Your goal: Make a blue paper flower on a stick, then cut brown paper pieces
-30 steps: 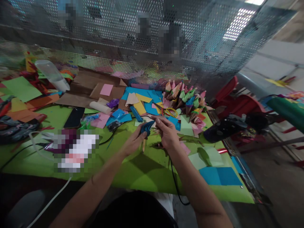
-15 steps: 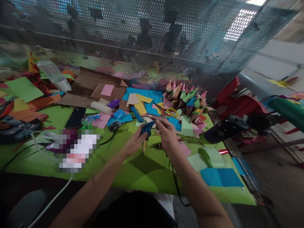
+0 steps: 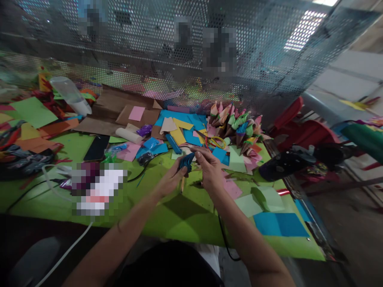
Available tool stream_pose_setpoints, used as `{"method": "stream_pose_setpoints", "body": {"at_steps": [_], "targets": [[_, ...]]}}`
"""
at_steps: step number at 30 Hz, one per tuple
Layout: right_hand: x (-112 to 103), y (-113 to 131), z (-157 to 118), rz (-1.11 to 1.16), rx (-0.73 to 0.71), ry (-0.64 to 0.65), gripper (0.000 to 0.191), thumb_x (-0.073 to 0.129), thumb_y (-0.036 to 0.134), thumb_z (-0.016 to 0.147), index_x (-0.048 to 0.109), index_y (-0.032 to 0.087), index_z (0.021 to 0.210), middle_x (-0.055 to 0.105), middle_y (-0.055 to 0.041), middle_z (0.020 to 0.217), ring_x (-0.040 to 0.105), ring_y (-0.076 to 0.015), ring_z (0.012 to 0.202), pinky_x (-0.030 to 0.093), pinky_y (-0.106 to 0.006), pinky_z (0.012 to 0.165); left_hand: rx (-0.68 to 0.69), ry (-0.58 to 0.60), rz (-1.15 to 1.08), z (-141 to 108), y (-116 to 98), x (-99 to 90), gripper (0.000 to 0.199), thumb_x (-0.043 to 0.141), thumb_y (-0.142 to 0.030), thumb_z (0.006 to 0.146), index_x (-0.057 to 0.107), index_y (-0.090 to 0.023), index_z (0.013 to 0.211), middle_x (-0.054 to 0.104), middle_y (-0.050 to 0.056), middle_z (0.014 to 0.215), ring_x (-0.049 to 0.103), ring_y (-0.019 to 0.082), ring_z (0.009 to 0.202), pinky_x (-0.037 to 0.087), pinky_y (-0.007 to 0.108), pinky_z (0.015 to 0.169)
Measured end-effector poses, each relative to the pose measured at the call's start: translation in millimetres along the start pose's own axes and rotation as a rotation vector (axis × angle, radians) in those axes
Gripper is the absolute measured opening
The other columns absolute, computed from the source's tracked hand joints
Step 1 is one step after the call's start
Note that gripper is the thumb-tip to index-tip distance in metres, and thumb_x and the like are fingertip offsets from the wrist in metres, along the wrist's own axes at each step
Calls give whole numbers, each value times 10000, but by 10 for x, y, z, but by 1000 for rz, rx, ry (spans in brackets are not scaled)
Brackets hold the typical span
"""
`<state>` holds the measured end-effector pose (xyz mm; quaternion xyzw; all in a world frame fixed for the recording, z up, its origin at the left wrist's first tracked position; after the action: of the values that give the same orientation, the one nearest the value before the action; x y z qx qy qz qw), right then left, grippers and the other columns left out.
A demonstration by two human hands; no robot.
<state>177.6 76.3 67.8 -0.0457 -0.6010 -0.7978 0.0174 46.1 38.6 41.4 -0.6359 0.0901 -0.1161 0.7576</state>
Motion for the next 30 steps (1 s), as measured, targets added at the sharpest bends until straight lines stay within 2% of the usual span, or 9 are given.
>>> {"method": "stream_pose_setpoints", "body": {"at_steps": [4, 10, 14, 17, 21, 26, 30], "targets": [[1, 34, -6, -10, -18, -6, 318, 771, 554, 756, 805, 272, 898, 750, -38, 986, 643, -212, 903, 492, -329, 730, 4, -6, 3, 1, 11, -6, 575, 498, -592, 951, 478, -246, 1410, 599, 97, 1273, 570, 250, 1095, 504, 416, 970], [35, 43, -30, 1, 18, 12, 360, 729, 584, 789, 805, 277, 962, 753, -35, 939, 646, -214, 872, 497, -332, 718, 2, -17, -8, 12, 22, -14, 585, 501, -608, 943, 481, -254, 1409, 614, 84, 1265, 582, 233, 1060, 517, 385, 930], [36, 48, -45, 60, 49, 12, 381, 729, 574, 796, 795, 281, 1029, 756, -28, 956, 625, -187, 815, 482, -313, 699, 27, -44, 10, 13, -31, -41, 587, 482, -602, 952, 481, -240, 1414, 596, 105, 1341, 573, 258, 1159, 491, 387, 994], [-5, 75, -40, 88, 48, -28, 329, 757, 526, 785, 792, 283, 1006, 752, -16, 974, 571, -147, 727, 451, -288, 661, 81, -69, 93, 15, -89, -65, 560, 464, -563, 971, 474, -219, 1412, 581, 118, 1375, 546, 276, 1239, 438, 416, 1076], [-7, 90, -37, 136, 65, -44, 253, 803, 465, 748, 784, 264, 900, 707, 6, 794, 527, -129, 658, 434, -268, 629, 159, -103, 271, 17, -135, -87, 517, 469, -500, 984, 468, -201, 1405, 579, 134, 1359, 533, 280, 1271, 404, 439, 1113], [8, 69, -41, 146, 75, -46, 223, 829, 414, 719, 754, 247, 846, 704, 7, 769, 573, -143, 691, 463, -281, 663, 233, -124, 453, 14, -172, -89, 493, 449, -469, 1002, 466, -196, 1412, 567, 145, 1350, 529, 282, 1276, 422, 447, 1105], [-9, 58, -26, 96, 50, -58, 239, 830, 407, 699, 744, 236, 842, 712, 2, 798, 588, -152, 726, 473, -292, 695, 237, -138, 541, 1, -181, -89, 485, 452, -437, 1007, 455, -201, 1432, 571, 144, 1311, 571, 280, 1210, 473, 453, 1050]]}}
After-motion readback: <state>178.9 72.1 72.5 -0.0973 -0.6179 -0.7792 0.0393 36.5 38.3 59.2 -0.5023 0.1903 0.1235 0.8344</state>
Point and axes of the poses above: each hand's wrist, its own z-axis towards the middle knuckle, its own x-axis out of the palm, y = z × x, the point moved 9 cm from there along z, towards the middle knuckle
